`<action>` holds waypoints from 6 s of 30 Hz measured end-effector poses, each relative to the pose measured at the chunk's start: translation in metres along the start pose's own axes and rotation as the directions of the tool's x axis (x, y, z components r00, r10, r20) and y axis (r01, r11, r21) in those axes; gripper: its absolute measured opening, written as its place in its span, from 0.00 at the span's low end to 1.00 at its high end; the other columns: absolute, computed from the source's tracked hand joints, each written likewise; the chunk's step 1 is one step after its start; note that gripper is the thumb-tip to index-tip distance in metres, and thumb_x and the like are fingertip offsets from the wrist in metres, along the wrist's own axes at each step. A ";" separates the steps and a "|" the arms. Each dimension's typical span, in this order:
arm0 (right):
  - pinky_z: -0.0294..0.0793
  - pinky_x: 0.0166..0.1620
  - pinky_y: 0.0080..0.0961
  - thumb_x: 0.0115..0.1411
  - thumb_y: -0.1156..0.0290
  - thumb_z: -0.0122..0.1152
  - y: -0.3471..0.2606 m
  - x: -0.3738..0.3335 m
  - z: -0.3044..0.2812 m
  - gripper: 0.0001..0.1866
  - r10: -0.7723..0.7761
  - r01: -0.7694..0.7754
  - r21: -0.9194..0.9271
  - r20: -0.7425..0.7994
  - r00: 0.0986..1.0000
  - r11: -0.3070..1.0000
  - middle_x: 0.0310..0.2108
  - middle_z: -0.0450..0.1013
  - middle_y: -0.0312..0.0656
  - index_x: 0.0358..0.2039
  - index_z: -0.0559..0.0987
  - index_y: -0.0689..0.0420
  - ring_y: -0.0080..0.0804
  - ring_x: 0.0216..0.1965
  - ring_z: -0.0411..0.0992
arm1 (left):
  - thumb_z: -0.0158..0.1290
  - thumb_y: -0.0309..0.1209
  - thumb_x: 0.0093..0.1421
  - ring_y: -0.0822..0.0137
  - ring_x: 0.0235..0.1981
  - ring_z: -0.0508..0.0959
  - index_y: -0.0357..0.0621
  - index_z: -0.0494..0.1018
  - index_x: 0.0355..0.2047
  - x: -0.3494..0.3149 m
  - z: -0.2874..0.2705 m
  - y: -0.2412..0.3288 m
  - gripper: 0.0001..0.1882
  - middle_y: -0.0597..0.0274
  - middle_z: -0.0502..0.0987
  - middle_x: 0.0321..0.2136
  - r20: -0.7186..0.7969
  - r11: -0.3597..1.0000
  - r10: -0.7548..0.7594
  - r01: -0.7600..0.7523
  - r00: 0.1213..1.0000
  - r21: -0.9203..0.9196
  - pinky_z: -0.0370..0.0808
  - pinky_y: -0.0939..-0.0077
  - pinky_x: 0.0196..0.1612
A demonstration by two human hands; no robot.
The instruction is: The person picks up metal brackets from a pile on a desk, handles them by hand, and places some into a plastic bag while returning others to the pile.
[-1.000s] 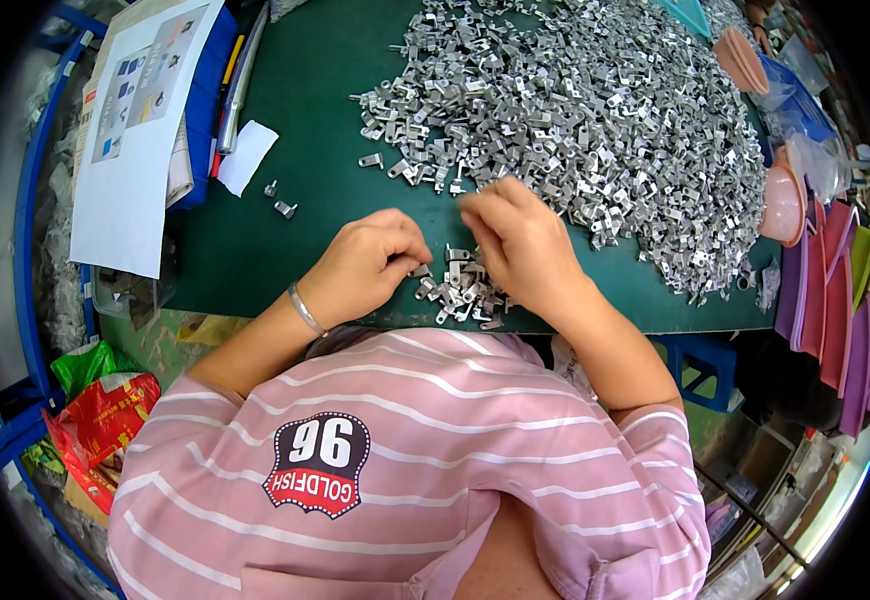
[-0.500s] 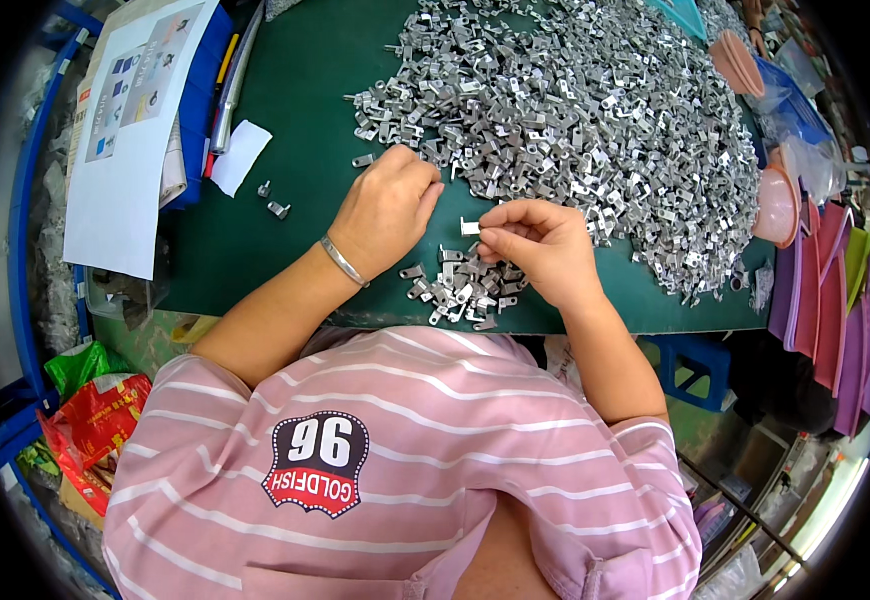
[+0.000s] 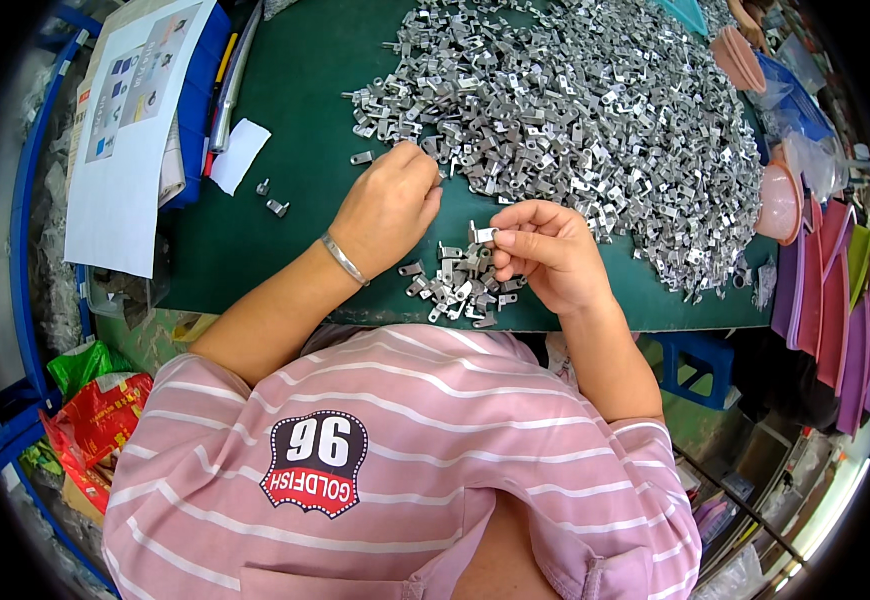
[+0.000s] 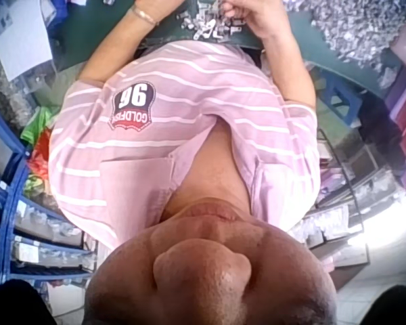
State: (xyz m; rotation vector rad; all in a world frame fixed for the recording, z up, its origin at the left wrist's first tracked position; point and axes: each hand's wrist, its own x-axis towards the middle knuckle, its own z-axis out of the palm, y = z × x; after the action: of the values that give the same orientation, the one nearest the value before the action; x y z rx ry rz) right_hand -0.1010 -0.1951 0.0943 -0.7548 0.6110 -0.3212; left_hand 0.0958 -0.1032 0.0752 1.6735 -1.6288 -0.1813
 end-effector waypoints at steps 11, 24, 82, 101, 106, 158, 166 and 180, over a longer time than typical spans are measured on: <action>0.66 0.27 0.12 0.53 0.82 0.62 0.007 -0.009 0.023 0.04 -0.127 0.156 -0.751 0.096 0.987 0.642 0.27 0.74 0.33 0.31 0.80 0.62 0.13 0.25 0.67 | 0.56 0.17 0.51 0.64 0.28 0.77 0.37 0.77 0.35 -0.007 -0.004 -0.009 0.10 0.57 0.75 0.31 -0.024 0.987 -0.113 0.110 0.993 -0.115 0.74 0.75 0.32; 0.75 0.35 0.40 0.54 0.71 0.59 0.014 0.060 0.054 0.06 -0.387 0.346 -0.912 0.408 0.827 -0.223 0.29 0.72 0.48 0.30 0.78 0.60 0.51 0.31 0.73 | 0.55 0.12 0.53 0.72 0.36 0.76 0.32 0.77 0.33 -0.039 -0.028 -0.021 0.08 0.61 0.72 0.36 0.053 0.680 -0.434 0.366 0.899 -0.635 0.75 0.81 0.42; 0.77 0.40 0.21 0.53 0.87 0.59 0.003 0.025 0.021 0.05 -0.307 0.342 -0.352 0.153 0.939 0.871 0.33 0.76 0.42 0.30 0.76 0.65 0.25 0.34 0.75 | 0.59 0.21 0.50 0.56 0.28 0.74 0.41 0.74 0.33 -0.021 -0.013 -0.013 0.09 0.56 0.71 0.27 -0.030 0.987 -0.036 0.040 0.999 0.155 0.72 0.69 0.32; 0.74 0.34 0.15 0.52 0.83 0.63 0.002 0.045 0.029 0.04 -0.103 0.161 -0.647 0.127 0.987 0.745 0.27 0.76 0.35 0.29 0.77 0.62 0.17 0.29 0.74 | 0.55 0.19 0.57 0.69 0.34 0.80 0.31 0.72 0.45 -0.048 -0.038 -0.001 0.15 0.58 0.77 0.34 0.348 0.215 -0.499 0.503 0.794 -0.837 0.78 0.77 0.41; 0.73 0.32 0.14 0.53 0.83 0.62 0.005 0.043 0.028 0.04 -0.136 0.179 -0.683 0.117 0.984 0.708 0.26 0.75 0.34 0.28 0.77 0.62 0.15 0.28 0.73 | 0.55 0.17 0.57 0.66 0.35 0.81 0.31 0.72 0.44 -0.047 -0.038 -0.002 0.13 0.56 0.77 0.34 0.336 0.225 -0.466 0.477 0.818 -0.850 0.79 0.75 0.42; 0.73 0.32 0.33 0.48 0.76 0.59 -0.002 0.059 0.049 0.03 -0.445 0.380 -0.828 0.547 0.709 -0.413 0.28 0.68 0.42 0.26 0.76 0.58 0.40 0.31 0.71 | 0.60 0.26 0.51 0.54 0.28 0.77 0.36 0.74 0.30 -0.009 -0.030 -0.041 0.08 0.54 0.74 0.29 0.016 0.962 -0.268 0.267 0.963 0.062 0.75 0.64 0.34; 0.73 0.34 0.33 0.45 0.79 0.57 -0.001 0.076 0.042 0.04 -0.456 0.378 -0.770 0.618 0.640 -0.513 0.32 0.68 0.42 0.25 0.75 0.60 0.39 0.36 0.70 | 0.59 0.20 0.55 0.79 0.29 0.76 0.35 0.72 0.35 -0.024 -0.030 -0.010 0.09 0.65 0.77 0.29 0.219 0.689 -0.453 0.495 0.864 -0.529 0.75 0.85 0.33; 0.83 0.33 0.23 0.60 0.78 0.57 -0.008 0.020 0.014 0.10 0.049 -0.047 -0.031 0.063 0.997 0.998 0.33 0.76 0.49 0.41 0.75 0.69 0.30 0.29 0.79 | 0.55 0.16 0.57 0.71 0.34 0.79 0.31 0.69 0.39 -0.024 -0.022 0.010 0.10 0.58 0.76 0.34 0.273 0.483 -0.324 0.407 0.906 -0.775 0.78 0.78 0.40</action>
State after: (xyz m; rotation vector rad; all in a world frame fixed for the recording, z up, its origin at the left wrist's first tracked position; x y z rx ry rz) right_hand -0.0765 -0.2024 0.0999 -0.7750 0.5737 -0.2430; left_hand 0.0965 -0.0710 0.0862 1.2060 -0.9195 -1.0904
